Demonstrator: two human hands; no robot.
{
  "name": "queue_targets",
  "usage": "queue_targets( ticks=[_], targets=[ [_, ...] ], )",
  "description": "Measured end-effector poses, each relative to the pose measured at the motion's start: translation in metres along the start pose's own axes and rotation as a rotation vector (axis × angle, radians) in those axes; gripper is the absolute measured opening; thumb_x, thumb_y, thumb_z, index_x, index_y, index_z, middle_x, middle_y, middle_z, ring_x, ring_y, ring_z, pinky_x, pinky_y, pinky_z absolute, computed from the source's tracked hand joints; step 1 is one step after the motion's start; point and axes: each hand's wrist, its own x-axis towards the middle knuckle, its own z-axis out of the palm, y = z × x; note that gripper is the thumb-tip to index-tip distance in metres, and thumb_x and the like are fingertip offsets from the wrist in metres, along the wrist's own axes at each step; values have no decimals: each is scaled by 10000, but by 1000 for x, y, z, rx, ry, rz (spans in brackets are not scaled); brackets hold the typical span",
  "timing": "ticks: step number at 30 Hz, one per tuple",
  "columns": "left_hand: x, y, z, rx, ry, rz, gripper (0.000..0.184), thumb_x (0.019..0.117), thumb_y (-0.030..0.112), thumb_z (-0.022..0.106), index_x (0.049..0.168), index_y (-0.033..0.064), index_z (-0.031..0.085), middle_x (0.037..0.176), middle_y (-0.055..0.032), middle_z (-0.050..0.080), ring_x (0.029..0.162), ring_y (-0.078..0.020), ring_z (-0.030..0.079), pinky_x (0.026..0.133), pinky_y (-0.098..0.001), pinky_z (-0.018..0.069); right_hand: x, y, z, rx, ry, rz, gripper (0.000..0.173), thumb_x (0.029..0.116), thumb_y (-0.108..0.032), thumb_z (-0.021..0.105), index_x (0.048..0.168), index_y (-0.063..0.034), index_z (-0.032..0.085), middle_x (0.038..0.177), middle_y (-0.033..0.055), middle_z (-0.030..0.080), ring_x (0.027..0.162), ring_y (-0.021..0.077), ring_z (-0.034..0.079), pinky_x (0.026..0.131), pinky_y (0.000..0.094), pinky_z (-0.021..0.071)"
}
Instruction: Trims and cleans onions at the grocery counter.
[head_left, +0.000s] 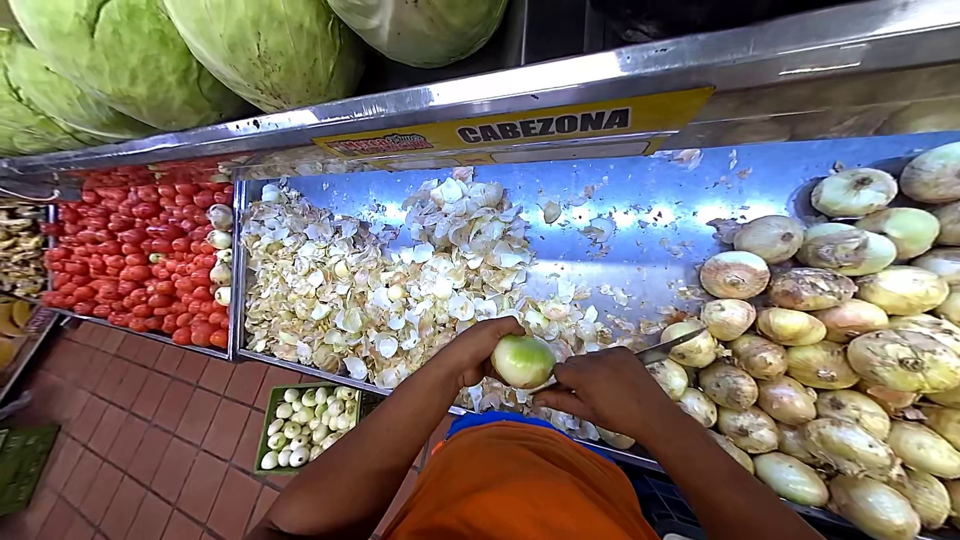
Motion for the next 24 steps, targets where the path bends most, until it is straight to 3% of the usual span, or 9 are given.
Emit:
queue_targets(
  ticks=[3, 8, 12, 20, 24],
  targets=[
    [-1, -1, 1, 8, -5, 15, 316, 997, 309, 500, 1057, 40, 656, 945, -143, 689, 791, -231, 690, 677, -380, 587, 1, 7, -3, 70, 126, 50, 623, 902, -758, 533, 700, -173, 599, 565, -41, 504, 493, 126, 541, 444, 343, 439],
    [0, -5, 6, 56, 4, 36, 302, 995, 304, 507, 1049, 43, 652, 938, -136, 675, 785, -225, 674, 666, -381, 575, 8, 7, -7, 29, -4, 86, 668, 820, -838, 549, 751, -178, 622, 608, -38, 548, 552, 134, 593, 493, 362, 482],
    [2, -8, 4, 67, 10, 22, 330, 1004, 338, 506, 1062, 45, 648, 928, -138, 672, 752, -219, 673, 644, -359, 571, 4, 8, 0, 15, 41, 46, 688, 875, -824, 470, 699, -171, 598, 568, -35, 501, 500, 135, 554, 441, 346, 438],
    [-1, -5, 6, 15, 11, -19, 315, 989, 317, 512, 1054, 45, 656, 942, -148, 682, 774, -233, 681, 652, -376, 575, 0, 6, 2, 27, 13, 5, 677, 978, -747, 384, 679, -168, 567, 561, -22, 499, 510, 148, 564, 450, 357, 446],
    [9, -11, -4, -82, -83, -24, 344, 987, 348, 509, 1087, 47, 642, 981, -152, 691, 804, -237, 698, 681, -377, 592, -7, 1, -7, 73, -163, -78, 696, 991, -746, 347, 699, -155, 569, 572, 1, 510, 536, 182, 585, 484, 398, 471]
  ],
)
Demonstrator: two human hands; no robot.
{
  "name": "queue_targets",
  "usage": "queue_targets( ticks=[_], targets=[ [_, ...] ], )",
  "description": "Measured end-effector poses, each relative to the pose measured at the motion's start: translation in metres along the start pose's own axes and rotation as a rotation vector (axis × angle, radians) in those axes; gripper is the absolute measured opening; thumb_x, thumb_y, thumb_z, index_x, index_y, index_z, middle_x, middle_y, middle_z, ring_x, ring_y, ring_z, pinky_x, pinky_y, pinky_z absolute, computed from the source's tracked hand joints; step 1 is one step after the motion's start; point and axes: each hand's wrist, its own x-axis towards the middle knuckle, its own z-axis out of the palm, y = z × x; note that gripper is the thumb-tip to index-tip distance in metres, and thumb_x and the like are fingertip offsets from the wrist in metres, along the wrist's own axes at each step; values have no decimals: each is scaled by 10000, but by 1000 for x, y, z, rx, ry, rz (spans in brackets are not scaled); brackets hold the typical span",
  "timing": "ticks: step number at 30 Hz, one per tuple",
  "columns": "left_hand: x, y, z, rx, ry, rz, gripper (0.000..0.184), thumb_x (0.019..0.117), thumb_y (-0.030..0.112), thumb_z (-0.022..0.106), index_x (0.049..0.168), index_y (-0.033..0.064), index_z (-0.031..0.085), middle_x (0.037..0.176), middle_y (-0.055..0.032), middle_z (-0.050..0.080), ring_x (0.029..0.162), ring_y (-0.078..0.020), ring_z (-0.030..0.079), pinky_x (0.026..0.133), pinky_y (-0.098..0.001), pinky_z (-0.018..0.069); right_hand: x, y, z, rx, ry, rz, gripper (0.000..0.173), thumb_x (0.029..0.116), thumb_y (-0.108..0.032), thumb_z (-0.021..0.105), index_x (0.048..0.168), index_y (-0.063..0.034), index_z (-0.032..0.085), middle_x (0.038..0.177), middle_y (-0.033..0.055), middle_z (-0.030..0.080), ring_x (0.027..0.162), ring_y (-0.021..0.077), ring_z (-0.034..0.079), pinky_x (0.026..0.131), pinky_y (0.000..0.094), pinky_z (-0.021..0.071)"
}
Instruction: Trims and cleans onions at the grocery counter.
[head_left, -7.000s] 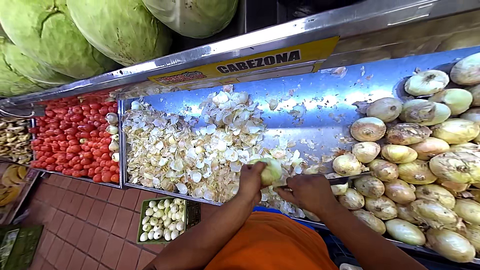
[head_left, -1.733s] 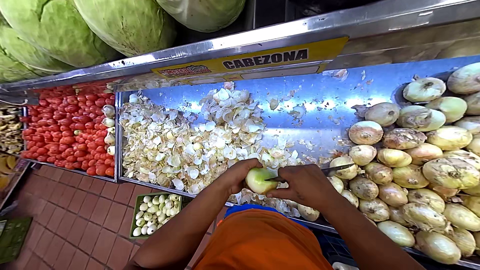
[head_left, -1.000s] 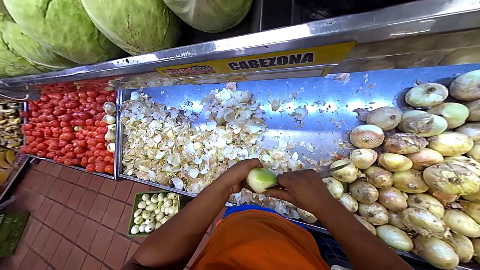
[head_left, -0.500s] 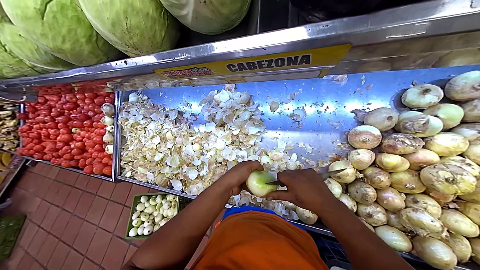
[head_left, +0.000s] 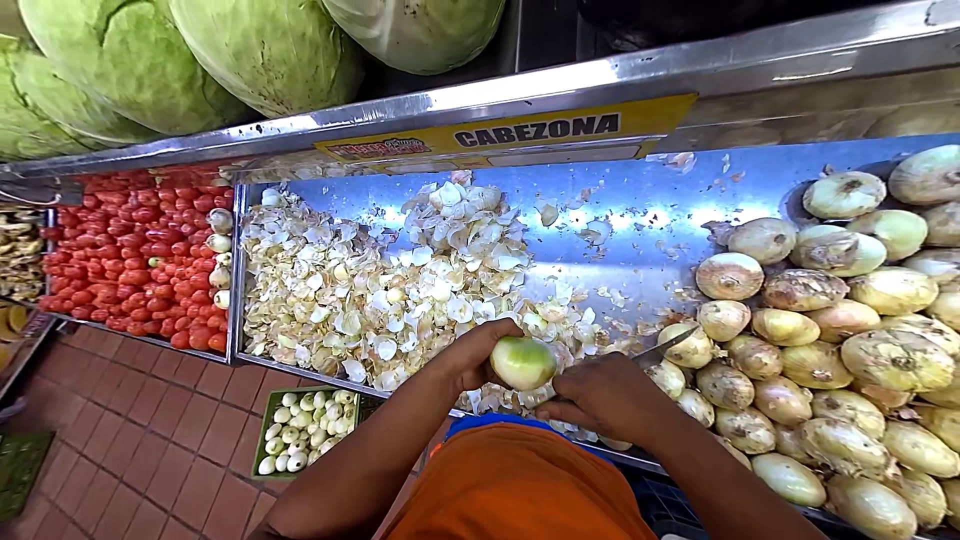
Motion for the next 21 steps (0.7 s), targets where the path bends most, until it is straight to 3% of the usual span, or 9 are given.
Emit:
queue_targets(
  ticks=[4, 7, 9, 13, 17, 21],
  targets=[
    [4, -3, -15, -82, -71, 6, 376, 977, 377, 488, 1105, 61, 645, 1032, -155, 692, 867, -247, 701, 730, -398, 592, -10, 1, -7, 116, -243, 19, 715, 1000, -744, 316, 752, -126, 577, 624, 43, 539, 609, 230, 609, 568, 457, 489],
    [-2, -2, -18, -103, -78, 31, 371, 982, 364, 481, 1107, 54, 643, 1036, -157, 693, 875, -250, 705, 744, -406, 599, -14, 9, -10, 166, -142, 118, 558, 1007, -650, 478, 831, -149, 650, 680, 13, 597, 646, 189, 636, 601, 441, 522],
    [-5, -2, -19, -130, -75, 33, 373, 984, 364, 488, 1119, 50, 639, 1044, -158, 692, 889, -256, 705, 760, -417, 600, -12, 12, -11, 159, -24, 171, 384, 997, -516, 587, 871, -167, 685, 712, -8, 631, 652, 161, 647, 589, 421, 538],
    [-8, -4, -28, -198, -141, 68, 397, 1004, 390, 470, 1130, 60, 653, 1061, -161, 696, 915, -258, 707, 769, -416, 599, 3, 12, -19, 234, 68, 336, 113, 951, -293, 649, 960, -186, 686, 808, -33, 660, 715, 131, 647, 645, 399, 560],
    [-9, -10, -43, -317, -229, 101, 398, 994, 372, 464, 1151, 63, 661, 1097, -179, 690, 969, -281, 700, 827, -460, 592, 9, 2, -20, 417, 37, 456, 170, 953, -242, 608, 1097, -184, 679, 881, -30, 658, 757, 114, 627, 684, 369, 553],
    [-5, -16, -56, -388, -265, 134, 381, 991, 335, 471, 1170, 46, 644, 1135, -194, 675, 1030, -299, 680, 903, -494, 564, 15, -11, -16, 505, 26, 527, 224, 987, -347, 609, 1121, -179, 673, 850, -25, 639, 726, 113, 606, 668, 352, 538]
  ],
)
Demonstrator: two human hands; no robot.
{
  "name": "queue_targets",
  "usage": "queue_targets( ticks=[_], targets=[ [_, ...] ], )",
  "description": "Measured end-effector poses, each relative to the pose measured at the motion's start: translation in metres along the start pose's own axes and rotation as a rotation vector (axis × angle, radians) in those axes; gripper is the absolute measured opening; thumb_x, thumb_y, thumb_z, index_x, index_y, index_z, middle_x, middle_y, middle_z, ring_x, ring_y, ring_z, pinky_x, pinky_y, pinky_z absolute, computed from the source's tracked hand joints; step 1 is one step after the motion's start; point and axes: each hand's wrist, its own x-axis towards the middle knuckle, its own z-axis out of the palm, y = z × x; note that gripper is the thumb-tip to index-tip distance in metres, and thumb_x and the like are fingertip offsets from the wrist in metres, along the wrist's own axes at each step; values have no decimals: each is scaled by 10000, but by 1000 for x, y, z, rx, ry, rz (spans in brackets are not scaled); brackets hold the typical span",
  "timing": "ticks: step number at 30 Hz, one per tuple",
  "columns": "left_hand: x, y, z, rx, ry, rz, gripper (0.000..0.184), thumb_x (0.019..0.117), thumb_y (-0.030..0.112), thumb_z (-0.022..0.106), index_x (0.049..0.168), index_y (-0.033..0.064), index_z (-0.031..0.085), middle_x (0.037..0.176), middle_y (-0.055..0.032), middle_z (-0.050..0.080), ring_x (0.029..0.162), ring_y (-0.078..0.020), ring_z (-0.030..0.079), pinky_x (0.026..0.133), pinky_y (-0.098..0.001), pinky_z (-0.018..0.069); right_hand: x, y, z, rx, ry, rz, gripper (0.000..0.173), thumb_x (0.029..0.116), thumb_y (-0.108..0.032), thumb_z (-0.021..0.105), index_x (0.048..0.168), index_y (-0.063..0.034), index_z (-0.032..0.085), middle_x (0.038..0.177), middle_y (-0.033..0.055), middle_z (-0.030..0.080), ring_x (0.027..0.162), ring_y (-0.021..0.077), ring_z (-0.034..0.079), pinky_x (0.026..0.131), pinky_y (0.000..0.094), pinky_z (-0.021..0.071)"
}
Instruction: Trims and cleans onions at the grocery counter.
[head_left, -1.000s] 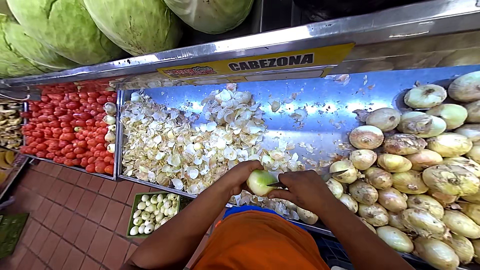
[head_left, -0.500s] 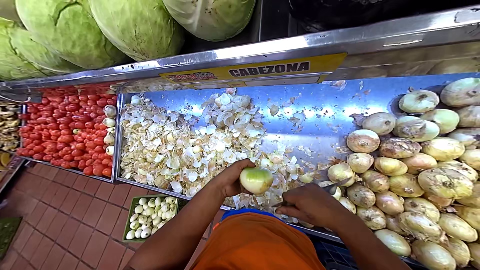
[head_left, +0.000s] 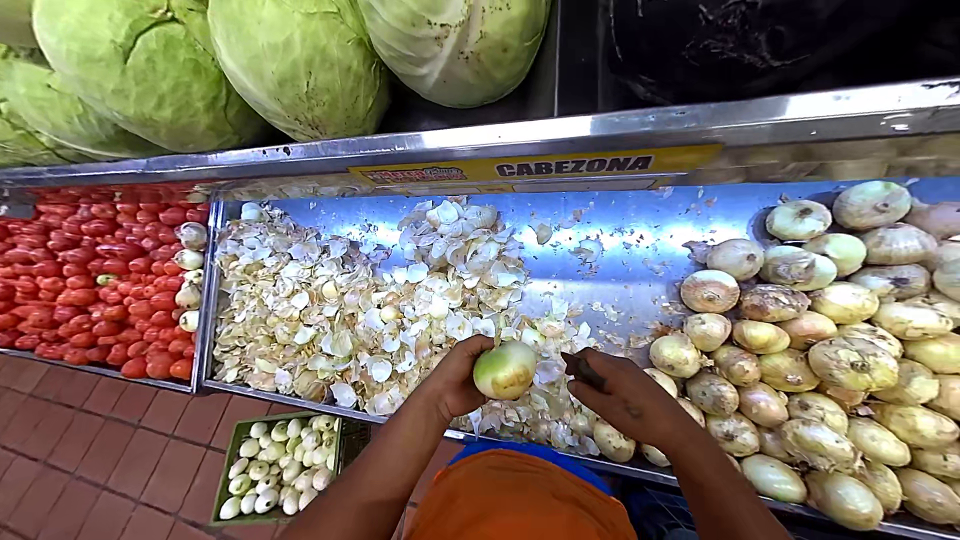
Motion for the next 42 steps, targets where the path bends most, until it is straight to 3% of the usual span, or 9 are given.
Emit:
queue_targets(
  ticks=[6, 20, 23, 26, 29, 31, 35, 38, 42],
  targets=[
    [5, 4, -21, 29, 64, 19, 728, 1011, 694, 357, 1380, 103, 570, 1210, -196, 661, 1021, -317, 685, 863, -473, 586, -7, -26, 23, -10, 52, 120, 288, 985, -398, 627, 1137, -159, 679, 891, -14, 677, 769, 123, 645, 719, 374, 566],
    [19, 7, -11, 85, -261, -37, 592, 1051, 554, 290, 1186, 95, 639, 1027, -163, 682, 850, -262, 680, 746, -427, 580, 17, -54, 48, -317, 286, 8, 236, 838, -312, 819, 924, -139, 684, 768, -6, 632, 683, 150, 614, 637, 414, 557],
    [14, 8, -4, 59, -150, -37, 534, 1061, 488, 322, 1155, 70, 640, 963, -176, 689, 779, -257, 681, 678, -386, 577, 20, -55, 52, -503, 379, -108, 498, 916, -612, 656, 748, -143, 651, 624, -7, 592, 586, 161, 622, 537, 431, 528],
    [17, 12, -12, 23, -163, -33, 530, 1063, 482, 297, 1156, 76, 624, 965, -172, 682, 766, -251, 676, 678, -384, 578, 20, -63, 57, -542, 263, -211, 594, 1004, -635, 488, 699, -140, 612, 574, 0, 552, 546, 168, 604, 502, 435, 503],
    [25, 26, -26, 36, -210, 2, 564, 1060, 525, 306, 1221, 86, 622, 1033, -185, 692, 797, -256, 687, 672, -367, 578, 9, -73, 53, -509, 172, -155, 424, 1005, -484, 591, 788, -125, 658, 663, 22, 621, 628, 195, 653, 560, 454, 537],
    [24, 41, -31, 56, -153, 9, 548, 1053, 532, 407, 1277, 74, 608, 1100, -189, 678, 878, -275, 690, 744, -403, 588, 4, -79, 41, -484, 98, 208, 225, 979, -285, 634, 1079, -100, 715, 905, 105, 719, 833, 290, 712, 747, 550, 578],
    [22, 63, -37, 124, -90, 98, 445, 1051, 445, 509, 1343, 115, 571, 1176, -162, 662, 983, -273, 680, 830, -430, 580, 3, -59, 24, -437, -88, 510, 591, 1049, -145, 502, 1610, -97, 321, 1308, 191, 647, 1138, 369, 669, 1006, 572, 521],
    [18, 69, -49, 249, -242, 154, 511, 988, 320, 571, 1470, 170, 491, 1264, -157, 632, 1065, -266, 656, 905, -439, 557, -1, -51, 19, -259, -116, 405, 567, 1024, -57, 460, 1580, -99, 362, 1239, 127, 680, 1014, 269, 693, 936, 499, 560],
    [22, 65, -60, 292, -385, 165, 711, 791, 231, 743, 1421, 120, 432, 1187, -165, 649, 1001, -257, 674, 868, -442, 571, 5, -60, 16, -270, -62, 343, 231, 1056, -108, 441, 1242, -76, 574, 1044, 68, 686, 904, 215, 693, 848, 448, 585]
  ],
)
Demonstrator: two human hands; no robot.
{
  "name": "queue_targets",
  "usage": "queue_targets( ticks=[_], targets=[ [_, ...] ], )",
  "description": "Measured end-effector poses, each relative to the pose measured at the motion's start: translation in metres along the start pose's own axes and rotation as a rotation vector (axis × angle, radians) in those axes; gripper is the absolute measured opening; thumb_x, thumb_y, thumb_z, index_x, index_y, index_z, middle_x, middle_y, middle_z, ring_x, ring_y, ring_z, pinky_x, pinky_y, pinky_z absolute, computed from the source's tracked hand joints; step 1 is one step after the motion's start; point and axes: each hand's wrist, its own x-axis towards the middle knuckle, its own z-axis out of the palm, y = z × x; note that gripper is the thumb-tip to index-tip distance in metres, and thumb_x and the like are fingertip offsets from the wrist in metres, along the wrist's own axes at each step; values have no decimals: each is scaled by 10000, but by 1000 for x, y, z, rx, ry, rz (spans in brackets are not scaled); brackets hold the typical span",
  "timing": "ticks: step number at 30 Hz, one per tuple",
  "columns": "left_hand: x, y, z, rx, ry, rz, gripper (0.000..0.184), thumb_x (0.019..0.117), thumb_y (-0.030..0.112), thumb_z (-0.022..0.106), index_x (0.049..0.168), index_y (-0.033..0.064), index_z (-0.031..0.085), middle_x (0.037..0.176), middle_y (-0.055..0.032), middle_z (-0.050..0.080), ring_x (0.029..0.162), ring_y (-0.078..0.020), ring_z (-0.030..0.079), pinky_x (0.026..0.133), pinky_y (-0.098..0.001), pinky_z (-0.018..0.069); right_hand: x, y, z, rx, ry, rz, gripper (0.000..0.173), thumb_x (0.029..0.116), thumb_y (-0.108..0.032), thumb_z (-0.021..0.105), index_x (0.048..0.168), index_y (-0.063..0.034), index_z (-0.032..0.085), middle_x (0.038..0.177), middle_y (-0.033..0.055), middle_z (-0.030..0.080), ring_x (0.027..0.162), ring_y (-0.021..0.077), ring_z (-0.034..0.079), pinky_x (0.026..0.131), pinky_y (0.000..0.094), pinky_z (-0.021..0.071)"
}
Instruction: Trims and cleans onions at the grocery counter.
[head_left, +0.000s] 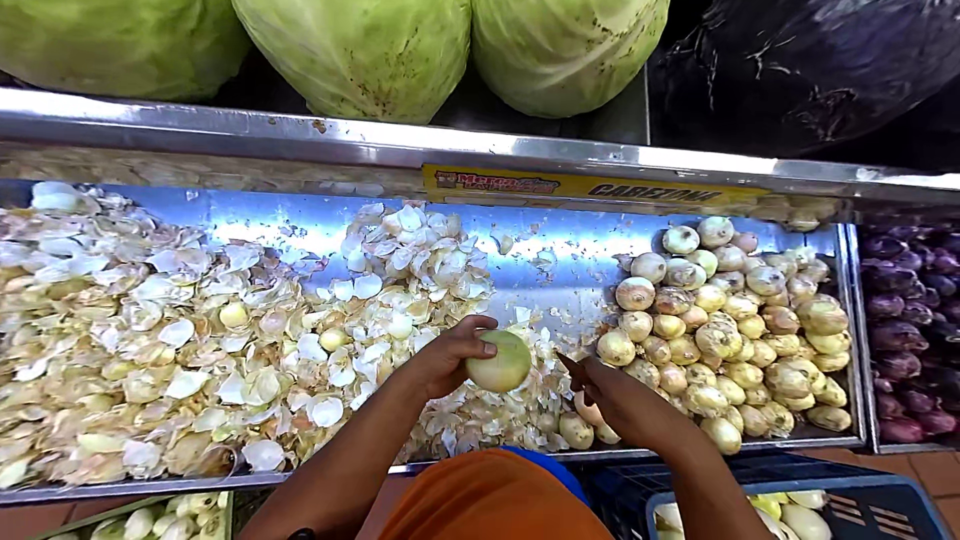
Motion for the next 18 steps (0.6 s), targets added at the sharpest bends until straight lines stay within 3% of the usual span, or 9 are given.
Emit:
queue_targets(
  ticks=[4, 6, 9, 14, 18],
  targets=[
    [-1, -10, 3, -26, -49, 65, 460, 864, 224, 703, 1298, 149, 571, 1328, -155, 623, 1059, -249, 661, 883, -423, 557, 6, 4, -1, 65, 127, -167, 270, 1095, -266, 430, 1157, -164, 672, 972, -29, 701, 868, 108, 684, 820, 367, 597],
    [-2, -11, 7, -16, -3, 69, 418, 888, 256, 671, 1290, 159, 611, 1185, -142, 668, 984, -219, 674, 851, -405, 574, 11, 0, 0, 12, 178, -183, 348, 1084, -426, 416, 1091, -202, 682, 862, -48, 653, 773, 104, 642, 717, 379, 569],
    [-2, -14, 9, -19, 8, 67, 484, 922, 274, 621, 1392, 166, 586, 1163, -151, 668, 971, -219, 676, 858, -417, 577, 14, -11, -1, -70, 189, -197, 450, 1014, -611, 500, 1028, -212, 708, 795, -58, 645, 708, 102, 630, 661, 392, 563],
    [-2, -18, 14, -3, 93, 83, 371, 930, 247, 592, 1275, 113, 612, 1072, -153, 679, 894, -213, 677, 801, -398, 578, 14, -40, -4, -301, 181, -203, 593, 926, -747, 527, 861, -175, 669, 679, -14, 590, 613, 169, 605, 569, 436, 524],
    [-4, -15, 20, 77, 160, 82, 358, 947, 291, 560, 1246, 110, 635, 1051, -145, 679, 875, -211, 675, 776, -397, 576, 17, -50, 4, -449, 294, -236, 651, 876, -817, 509, 765, -189, 634, 611, -35, 547, 545, 145, 574, 503, 396, 485]
  ],
)
